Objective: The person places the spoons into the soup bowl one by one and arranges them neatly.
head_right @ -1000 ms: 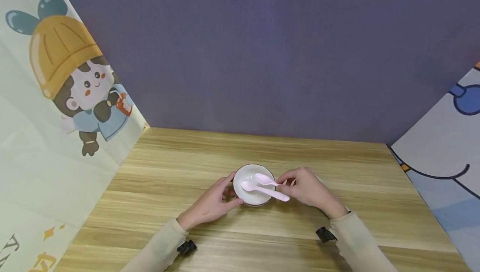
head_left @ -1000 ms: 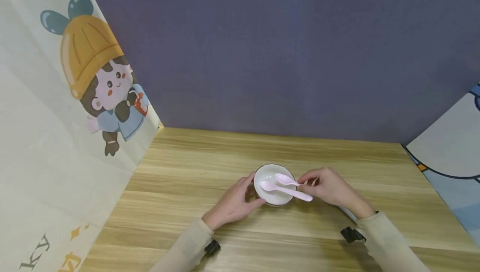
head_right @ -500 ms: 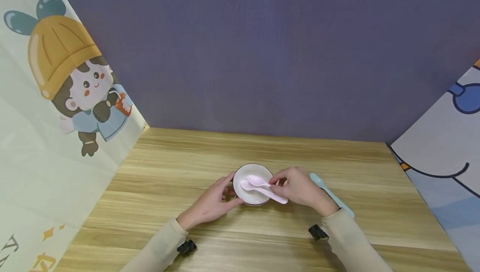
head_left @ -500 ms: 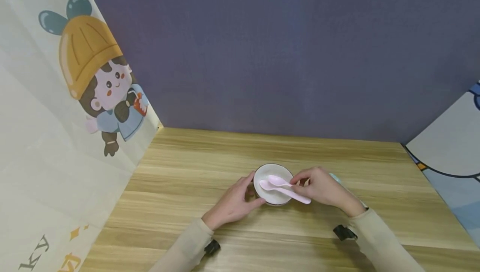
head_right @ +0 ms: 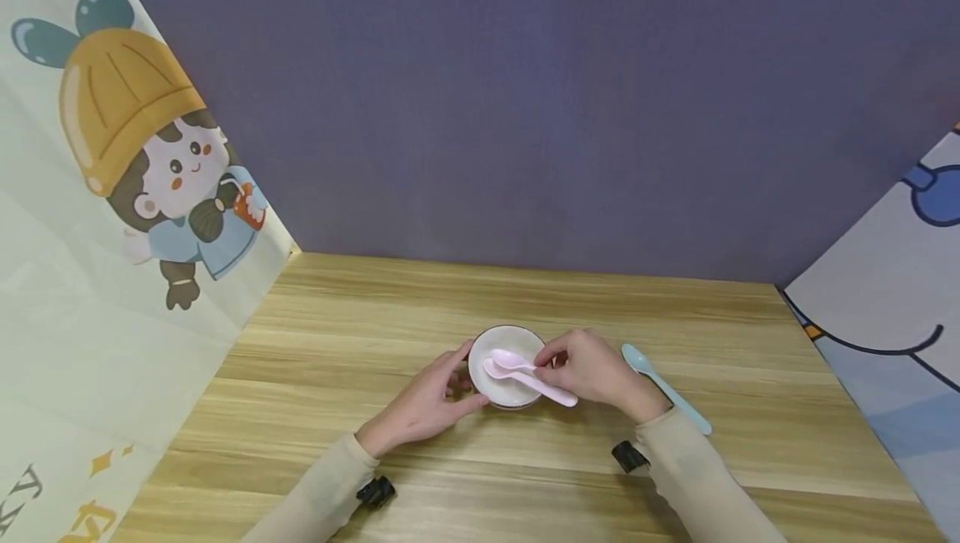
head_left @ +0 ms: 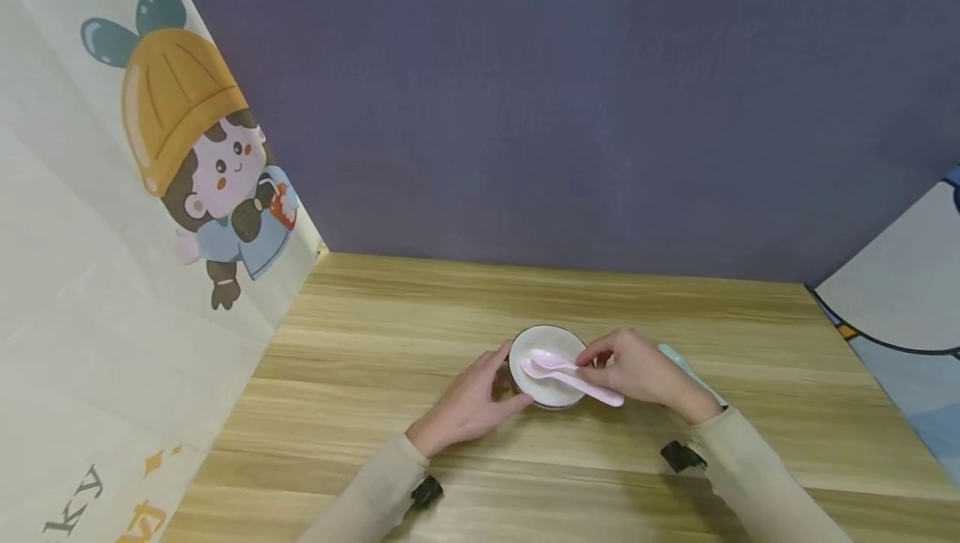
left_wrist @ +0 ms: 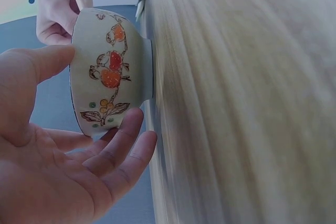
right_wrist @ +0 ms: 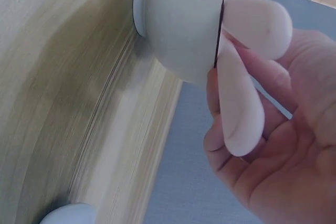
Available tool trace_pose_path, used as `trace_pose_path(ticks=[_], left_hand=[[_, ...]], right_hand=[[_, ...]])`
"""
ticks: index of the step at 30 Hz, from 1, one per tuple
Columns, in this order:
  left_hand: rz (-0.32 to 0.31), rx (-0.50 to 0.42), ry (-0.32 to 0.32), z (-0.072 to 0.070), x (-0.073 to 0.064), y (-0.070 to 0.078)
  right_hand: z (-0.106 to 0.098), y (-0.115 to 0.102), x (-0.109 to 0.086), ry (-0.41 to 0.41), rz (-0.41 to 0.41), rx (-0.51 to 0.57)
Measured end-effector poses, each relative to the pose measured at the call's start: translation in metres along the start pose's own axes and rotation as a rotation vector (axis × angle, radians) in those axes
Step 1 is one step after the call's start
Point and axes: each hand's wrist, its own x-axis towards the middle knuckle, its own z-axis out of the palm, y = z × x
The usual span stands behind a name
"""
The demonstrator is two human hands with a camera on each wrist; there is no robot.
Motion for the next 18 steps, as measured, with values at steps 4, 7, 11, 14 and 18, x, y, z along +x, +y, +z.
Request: trace_pose_path(ticks=[4, 7, 11, 14, 18], left_hand=[[0.0, -0.002, -0.001, -0.0001, 0.0002, -0.0003], [-0.002, -0.001, -0.003, 0.0001, 0.0006, -0.001], [0.001, 0.001, -0.005, 0.0001, 0.0009, -0.0012], [0.003, 0.0, -0.005, -0.0001, 0.0006, -0.0011], [0.003, 0.003, -0.005, -0.0003, 0.0003, -0.0011]], right_hand=[[0.0009, -0.0018, 0.0016, -0.006, 0.02, 0.005], [0.0027, -0.0029, 0.003, -0.004, 0.035, 0.011], [0.0056, -0.0023, 0.0047, 0.014, 0.039, -0.003], [0.0074, -0.0012, 0.0055, 0.025, 0.044, -0.006], [0.0091, -0.0004, 0.0061, 0.024, 0.047, 0.017]])
